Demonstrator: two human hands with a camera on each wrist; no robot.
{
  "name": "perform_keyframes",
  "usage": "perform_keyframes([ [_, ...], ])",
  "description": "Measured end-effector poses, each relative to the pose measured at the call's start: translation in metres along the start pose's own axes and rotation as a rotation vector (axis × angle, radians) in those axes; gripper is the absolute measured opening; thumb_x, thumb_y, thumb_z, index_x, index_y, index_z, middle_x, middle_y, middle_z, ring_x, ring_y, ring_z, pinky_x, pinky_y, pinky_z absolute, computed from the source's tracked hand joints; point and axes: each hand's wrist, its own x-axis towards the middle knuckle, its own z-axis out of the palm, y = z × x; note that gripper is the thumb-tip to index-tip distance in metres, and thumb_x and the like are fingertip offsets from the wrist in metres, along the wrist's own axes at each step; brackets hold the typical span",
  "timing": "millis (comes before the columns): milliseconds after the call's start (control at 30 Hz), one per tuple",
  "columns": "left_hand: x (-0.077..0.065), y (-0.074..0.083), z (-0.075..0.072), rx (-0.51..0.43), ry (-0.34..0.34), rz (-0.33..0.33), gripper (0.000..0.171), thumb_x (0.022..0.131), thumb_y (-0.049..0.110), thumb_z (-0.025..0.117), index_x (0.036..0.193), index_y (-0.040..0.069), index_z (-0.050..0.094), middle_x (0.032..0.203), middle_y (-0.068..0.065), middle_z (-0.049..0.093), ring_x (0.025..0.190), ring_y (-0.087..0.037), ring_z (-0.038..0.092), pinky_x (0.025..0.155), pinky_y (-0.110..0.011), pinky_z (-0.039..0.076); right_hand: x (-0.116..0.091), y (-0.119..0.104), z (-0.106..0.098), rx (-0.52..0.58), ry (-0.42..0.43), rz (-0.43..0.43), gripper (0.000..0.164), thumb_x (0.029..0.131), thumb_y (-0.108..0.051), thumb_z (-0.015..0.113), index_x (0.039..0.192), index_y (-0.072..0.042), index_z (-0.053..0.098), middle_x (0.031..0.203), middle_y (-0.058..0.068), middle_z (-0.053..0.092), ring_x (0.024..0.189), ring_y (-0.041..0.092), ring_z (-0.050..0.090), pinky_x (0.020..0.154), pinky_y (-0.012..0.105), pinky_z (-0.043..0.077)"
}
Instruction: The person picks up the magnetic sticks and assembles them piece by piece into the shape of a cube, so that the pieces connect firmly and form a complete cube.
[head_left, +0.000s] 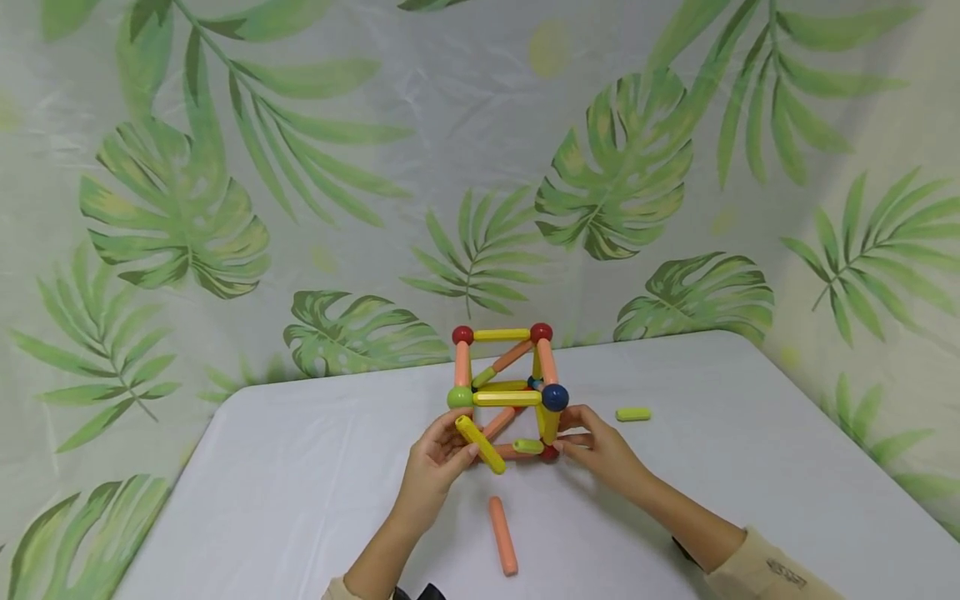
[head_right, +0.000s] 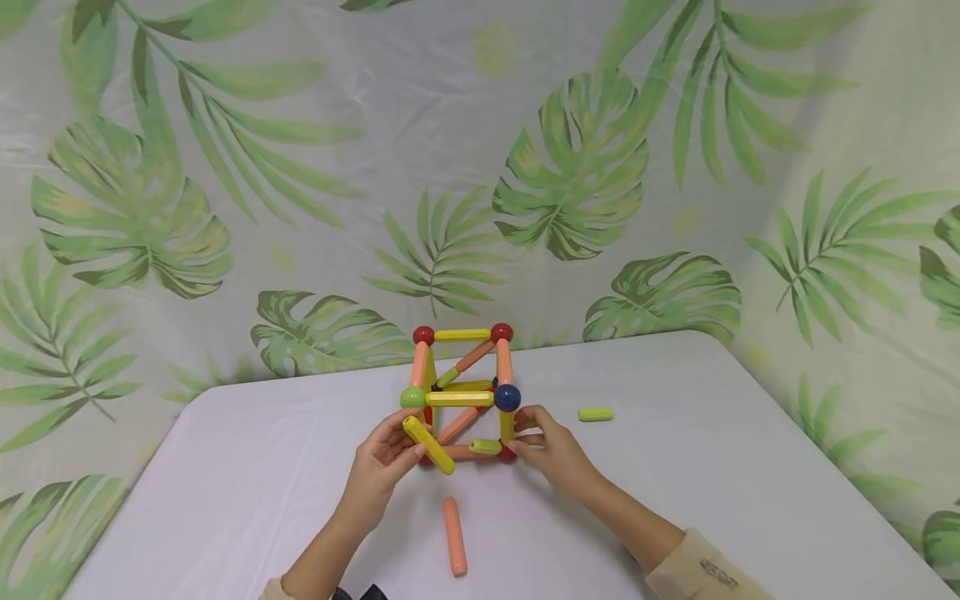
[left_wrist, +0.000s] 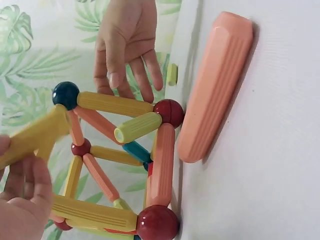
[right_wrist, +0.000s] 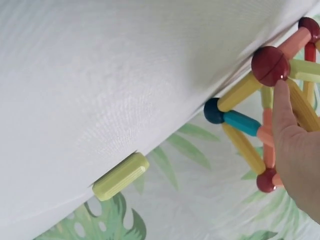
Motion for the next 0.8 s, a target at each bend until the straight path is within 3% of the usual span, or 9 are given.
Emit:
perform_keyframes([
  [233, 0.000, 0.013, 0.015, 0.363, -0.064, 0.107, 0.045, 0.087, -0.001, 0.055, 0.130, 0.002, 0.044, 0.108, -0.014, 0.053, 0.088, -0.027, 0.056, 0.070, -0.029, 0.050, 0.002, -0.007, 0.002, 0.026, 0.057, 0.076, 0.030, 0.086, -0.007, 0.060, 0.112, 0.000, 0.048, 0.103, 0.017, 0.053, 0.083, 0.030, 0.062, 0.071, 0.027, 0.050],
  [333, 0.004, 0.001, 0.018, 0.428, -0.097, 0.099, 0.046, 0.086, 0.000, 0.057, 0.130, 0.005, 0.042, 0.106, -0.014, 0.056, 0.085, -0.024, 0.058, 0.066, -0.028, 0.050, 0.003, -0.014, 0.003, 0.036, 0.075, 0.078, 0.026, 0.086, -0.001, 0.058, 0.110, 0.003, 0.049, 0.101, 0.019, 0.053, 0.081, 0.034, 0.061, 0.069, 0.032, 0.051],
  [500, 0.011, -0.021, 0.016, 0.552, -0.112, 0.053, 0.035, 0.086, 0.009, 0.061, 0.120, 0.010, 0.051, 0.102, -0.005, 0.061, 0.080, -0.015, 0.058, 0.065, -0.023, 0.049, 0.002, -0.034, 0.004, 0.034, 0.088, 0.063, 0.022, 0.086, 0.005, 0.055, 0.107, 0.008, 0.049, 0.099, 0.024, 0.052, 0.081, 0.042, 0.059, 0.068, 0.042, 0.050],
  [633, 0.012, -0.023, 0.017, 0.657, -0.073, 0.034, 0.024, 0.082, 0.012, 0.066, 0.105, 0.009, 0.061, 0.092, 0.002, 0.062, 0.078, -0.011, 0.056, 0.066, -0.022, 0.048, 0.001, -0.040, 0.003, 0.030, 0.082, 0.067, 0.022, 0.086, 0.005, 0.055, 0.107, 0.008, 0.048, 0.099, 0.024, 0.052, 0.081, 0.043, 0.059, 0.068, 0.044, 0.050],
  [800, 0.016, -0.021, 0.017, 0.843, -0.100, 0.097, 0.018, 0.078, 0.013, 0.071, 0.095, 0.009, 0.069, 0.092, 0.001, 0.062, 0.084, -0.013, 0.058, 0.073, -0.028, 0.048, 0.000, -0.037, 0.003, 0.026, 0.083, 0.064, 0.022, 0.086, 0.005, 0.055, 0.107, 0.008, 0.049, 0.098, 0.024, 0.052, 0.080, 0.042, 0.059, 0.067, 0.043, 0.050],
])
